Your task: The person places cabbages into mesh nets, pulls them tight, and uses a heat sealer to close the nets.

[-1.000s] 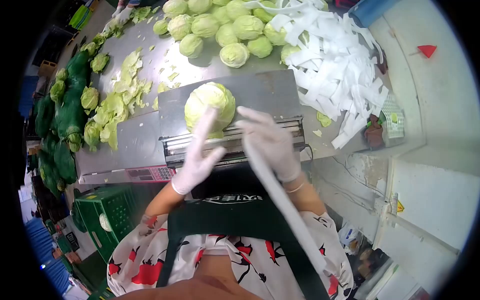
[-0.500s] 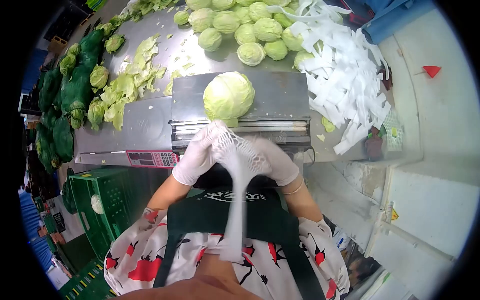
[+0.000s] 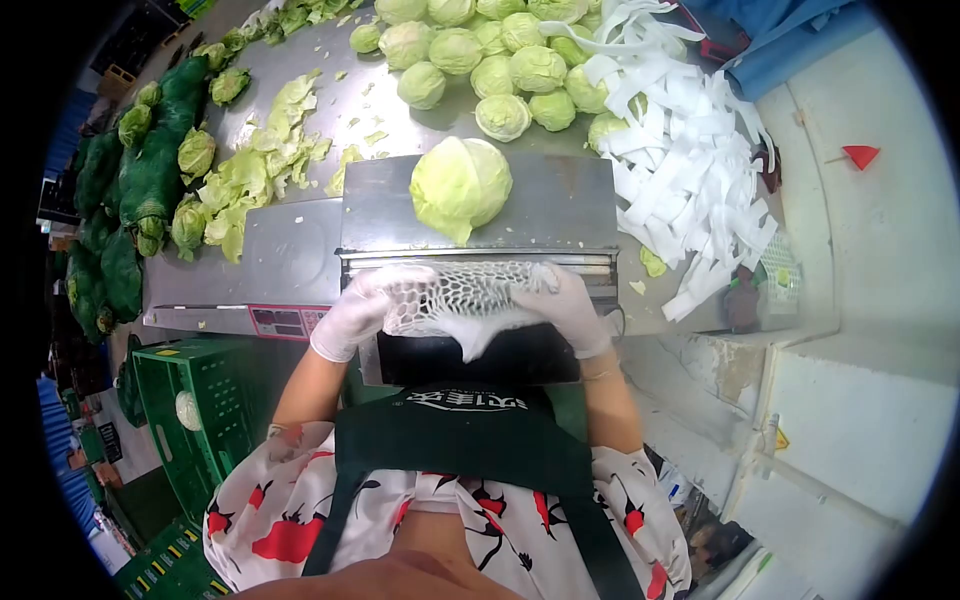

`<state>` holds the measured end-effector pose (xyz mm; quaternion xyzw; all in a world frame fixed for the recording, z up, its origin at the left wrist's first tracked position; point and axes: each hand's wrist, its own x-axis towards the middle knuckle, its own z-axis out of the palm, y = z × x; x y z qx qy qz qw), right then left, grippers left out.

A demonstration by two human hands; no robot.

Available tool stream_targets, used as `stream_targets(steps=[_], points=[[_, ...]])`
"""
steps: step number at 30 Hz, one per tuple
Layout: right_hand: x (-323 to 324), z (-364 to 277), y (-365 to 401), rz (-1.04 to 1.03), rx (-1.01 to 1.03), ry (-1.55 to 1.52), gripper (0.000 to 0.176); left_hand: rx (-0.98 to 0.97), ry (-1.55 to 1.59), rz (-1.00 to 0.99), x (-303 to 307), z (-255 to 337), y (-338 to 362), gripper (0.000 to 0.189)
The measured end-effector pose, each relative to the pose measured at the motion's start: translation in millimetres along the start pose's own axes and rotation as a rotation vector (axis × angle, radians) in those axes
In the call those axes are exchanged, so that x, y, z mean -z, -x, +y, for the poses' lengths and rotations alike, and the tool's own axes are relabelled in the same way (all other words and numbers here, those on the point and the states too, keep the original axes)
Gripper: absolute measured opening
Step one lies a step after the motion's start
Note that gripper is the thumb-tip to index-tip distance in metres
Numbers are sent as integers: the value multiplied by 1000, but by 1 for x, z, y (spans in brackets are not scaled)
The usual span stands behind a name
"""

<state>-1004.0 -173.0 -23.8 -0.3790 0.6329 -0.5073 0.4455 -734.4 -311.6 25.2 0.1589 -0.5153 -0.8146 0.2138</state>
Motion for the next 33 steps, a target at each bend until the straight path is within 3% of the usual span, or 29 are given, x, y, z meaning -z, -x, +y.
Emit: stream_targets(steps=[1,2,3,4,6,8,9,10,12,14,17,18,21,22,25,27,29,30,32,33], points=[[1,11,-9,59,6,170,23,54,-177,87,3,-6,-4,32],[-7,18,-19,315,165,274,26,110,-354,174,8,-16,-9,30],[-13,23,-33,427,176,228,24,166,-531,258,12,-24,-15,28],[-20,24,-49,538,187,182,22,-144,-843,426,18,-26,-27,21],[-32,25,-86,695,310,167,19,-18,-648,756,31,-23,-53,37],[-35,31,-128,709,430,320,21,-359,-729,842,56,-25,-94,43],[-33,34,-148,680,443,438,25,-173,-626,836,70,-30,-113,42],[-25,41,-167,572,349,638,29,-99,-561,767,101,-52,-139,42],[-22,39,-181,451,88,706,35,12,-408,665,131,-74,-167,43],[-33,19,-182,429,-232,446,40,86,-231,599,130,-78,-182,43],[-53,21,-167,551,-64,22,40,51,6,549,115,-81,-173,45],[-61,18,-161,622,135,-80,35,-5,107,490,106,-76,-167,45],[-52,-34,-137,329,216,-79,29,233,601,372,69,-34,-131,42],[-42,-44,-135,153,191,84,23,221,700,202,59,-26,-119,45],[-24,-98,-136,-222,-108,-300,20,19,1107,31,54,-76,-94,52],[-25,-88,-142,-289,-295,-652,23,-63,577,247,44,-77,-80,55],[-22,-42,-144,-319,-382,-810,27,-258,1006,56,48,-88,-75,55],[-19,-3,-144,-345,-306,-671,33,-235,1056,102,47,-82,-77,54],[-22,-6,-126,-184,-331,-356,36,-181,1150,208,48,-65,-77,54],[-24,-8,-120,-105,-343,-201,37,-196,1055,170,55,-62,-77,54]])
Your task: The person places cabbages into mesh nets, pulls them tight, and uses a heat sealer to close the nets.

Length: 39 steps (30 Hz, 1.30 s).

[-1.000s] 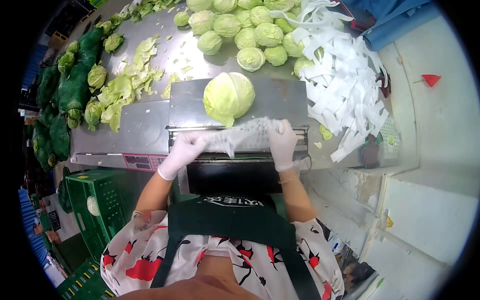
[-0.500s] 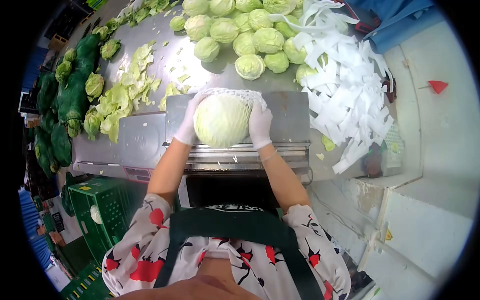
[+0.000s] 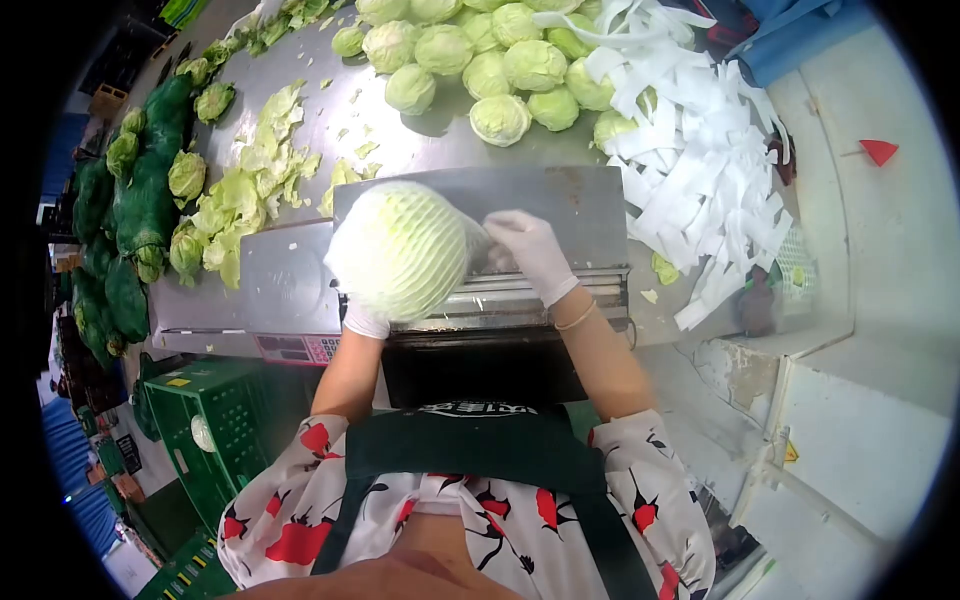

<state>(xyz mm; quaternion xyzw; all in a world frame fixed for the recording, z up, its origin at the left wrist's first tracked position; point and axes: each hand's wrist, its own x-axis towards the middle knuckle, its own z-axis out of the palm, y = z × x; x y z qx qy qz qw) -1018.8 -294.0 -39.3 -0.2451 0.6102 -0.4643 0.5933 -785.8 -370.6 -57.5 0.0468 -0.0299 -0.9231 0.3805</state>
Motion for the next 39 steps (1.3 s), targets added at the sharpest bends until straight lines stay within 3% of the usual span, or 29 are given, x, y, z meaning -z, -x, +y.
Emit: stream_targets(steps=[1,2,3,5,8,10,11,14,18,20,21,22,24,26,29,30,31,32,33,34,36,38,39], points=[[-6,-7,3,134,89,12,41,4,-92,-48,1,8,-6,54],[-6,-15,2,63,59,-156,42,9,-186,-100,-11,11,-14,54],[-5,-24,0,-8,29,-324,43,-47,-585,277,-27,13,-18,50],[-11,-36,1,-209,32,-517,50,-6,-465,187,-38,9,-35,50],[-10,-7,-7,-39,406,-316,48,35,-530,82,-9,16,-56,55],[-9,9,-2,112,485,-157,54,6,-706,42,28,24,-76,57],[-13,21,4,189,522,-82,56,118,-305,13,24,29,-85,61],[-25,39,15,341,574,128,68,-73,-530,317,1,44,-85,61],[-22,34,39,387,613,377,68,-513,-1305,446,21,70,-33,45],[-9,40,50,472,721,546,67,-598,-1903,498,12,67,20,44],[-2,43,64,583,756,630,62,-622,-2207,519,9,64,50,43],[5,52,75,751,823,781,58,-694,-2510,419,14,64,74,47],[18,75,97,1033,644,1160,55,-592,-2815,420,12,49,113,60],[17,97,106,1133,483,1372,56,-432,-2802,442,23,33,127,71],[7,117,97,1068,372,1444,47,-488,-2674,512,36,22,120,73],[7,118,94,971,362,1296,44,-466,-2598,575,36,21,116,72],[9,117,91,874,351,1148,40,-520,-2422,554,36,25,112,61],[12,118,88,775,334,999,37,-308,-2009,655,33,30,113,43],[19,121,86,731,473,806,24,-275,-1775,583,28,36,119,35],[20,94,105,473,292,328,20,-243,-1541,509,9,41,124,27],[22,43,151,171,227,188,20,-157,-1499,325,-30,54,142,20],[42,2,175,-290,294,306,24,-163,-1118,237,-56,63,153,13],[53,-12,170,-527,498,207,30,-270,-1076,116,-74,64,147,14]])
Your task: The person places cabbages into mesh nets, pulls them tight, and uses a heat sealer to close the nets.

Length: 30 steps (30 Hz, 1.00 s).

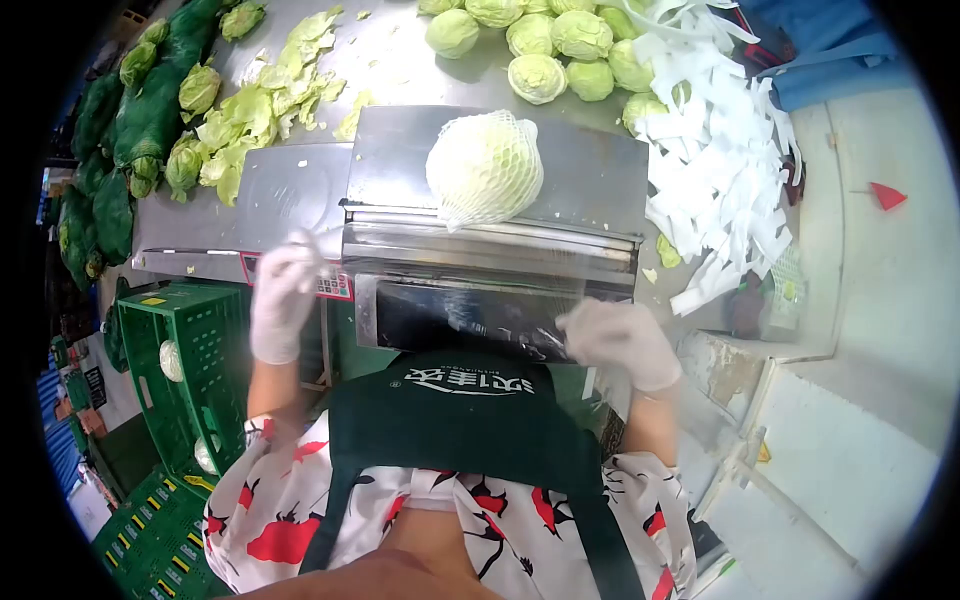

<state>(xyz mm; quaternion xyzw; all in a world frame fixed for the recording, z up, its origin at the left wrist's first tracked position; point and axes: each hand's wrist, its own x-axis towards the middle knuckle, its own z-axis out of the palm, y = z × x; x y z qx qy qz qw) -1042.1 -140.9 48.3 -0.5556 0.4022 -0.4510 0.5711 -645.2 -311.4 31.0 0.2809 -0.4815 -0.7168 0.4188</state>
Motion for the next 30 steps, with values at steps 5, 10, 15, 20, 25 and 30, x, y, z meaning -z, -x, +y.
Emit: stream_targets(steps=[5,10,15,20,25,30], points=[[50,-6,-119,205,134,582,98,-334,-864,-266,-21,-5,-124,126],[44,78,-186,-12,-63,312,108,-124,-909,-502,-13,-101,-166,123],[18,105,-140,173,-370,-253,79,498,-104,-374,-31,-96,-109,60],[-70,77,-12,87,-612,-373,68,729,-120,-501,-48,-88,18,71],[-109,122,30,255,-956,-846,66,1217,169,-441,-27,-132,57,73],[-114,112,77,281,-715,-187,43,665,-454,-512,-8,-103,102,68]])
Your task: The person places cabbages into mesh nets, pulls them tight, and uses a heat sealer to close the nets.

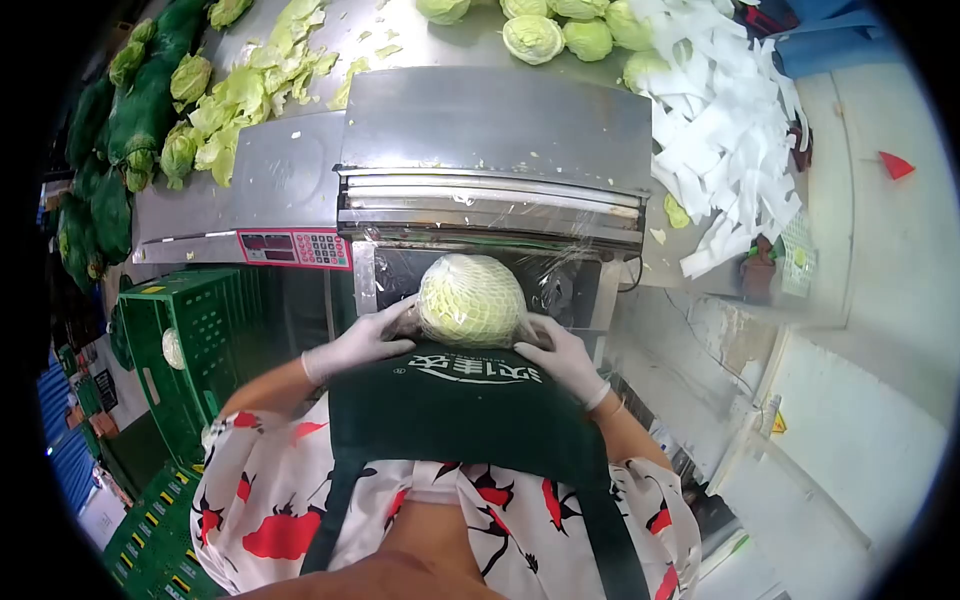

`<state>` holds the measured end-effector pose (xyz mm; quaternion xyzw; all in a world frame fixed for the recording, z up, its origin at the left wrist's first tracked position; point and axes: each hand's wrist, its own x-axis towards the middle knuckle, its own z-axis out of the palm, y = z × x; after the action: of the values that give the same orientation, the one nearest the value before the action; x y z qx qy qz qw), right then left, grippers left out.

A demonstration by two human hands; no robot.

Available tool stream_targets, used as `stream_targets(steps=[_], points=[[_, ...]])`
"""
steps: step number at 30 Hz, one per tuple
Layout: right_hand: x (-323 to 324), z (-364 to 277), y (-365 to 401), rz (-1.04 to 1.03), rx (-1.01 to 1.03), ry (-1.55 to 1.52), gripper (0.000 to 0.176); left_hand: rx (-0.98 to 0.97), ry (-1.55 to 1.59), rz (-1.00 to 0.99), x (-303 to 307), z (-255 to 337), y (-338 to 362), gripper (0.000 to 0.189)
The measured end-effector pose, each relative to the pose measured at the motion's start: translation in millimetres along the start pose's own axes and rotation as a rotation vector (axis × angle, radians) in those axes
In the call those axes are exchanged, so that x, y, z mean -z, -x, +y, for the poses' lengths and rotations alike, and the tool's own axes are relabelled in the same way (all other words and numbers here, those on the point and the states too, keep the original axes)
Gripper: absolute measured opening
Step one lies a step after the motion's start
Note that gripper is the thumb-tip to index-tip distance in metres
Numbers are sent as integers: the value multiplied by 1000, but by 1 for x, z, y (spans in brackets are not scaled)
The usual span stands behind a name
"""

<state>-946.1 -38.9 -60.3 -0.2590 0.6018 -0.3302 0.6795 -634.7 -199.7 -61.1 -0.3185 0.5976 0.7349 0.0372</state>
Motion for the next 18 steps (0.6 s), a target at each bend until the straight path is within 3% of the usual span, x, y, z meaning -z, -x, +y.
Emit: stream_targets(steps=[1,3,4,7,8,9,10,11,12,13,14,15,16,17,18], points=[[-3,8,7,100,78,78,31,-218,-542,182,2,-2,9,57],[-8,20,14,295,239,244,15,-535,-936,394,11,-10,8,54],[-9,22,14,390,324,328,17,-388,-684,422,10,-10,8,41],[-8,-22,24,398,161,-80,26,-42,-254,504,13,42,18,32],[-1,-25,24,455,151,-74,32,-28,-137,487,17,32,20,31],[4,-17,23,440,52,-329,34,-12,-18,473,21,22,21,31],[12,2,20,414,-60,-199,29,5,98,463,25,11,22,31],[17,30,14,384,-170,-67,25,12,26,434,21,-14,16,29],[16,74,-2,454,173,497,19,-1,-224,301,19,-39,13,29],[9,118,-16,492,521,1060,15,67,-147,179,9,-75,3,30],[-3,139,-24,453,331,1020,16,285,86,102,-7,-71,-4,32],[-17,158,-37,451,289,955,16,375,-121,-25,-16,-64,-20,34],[-35,165,-49,425,-89,778,18,338,-101,-43,-31,-90,-36,35],[-42,180,-68,266,-101,812,23,134,-151,-37,-47,-156,-57,32],[-52,183,-83,179,-117,821,23,-178,-203,51,-56,-156,-69,31]])
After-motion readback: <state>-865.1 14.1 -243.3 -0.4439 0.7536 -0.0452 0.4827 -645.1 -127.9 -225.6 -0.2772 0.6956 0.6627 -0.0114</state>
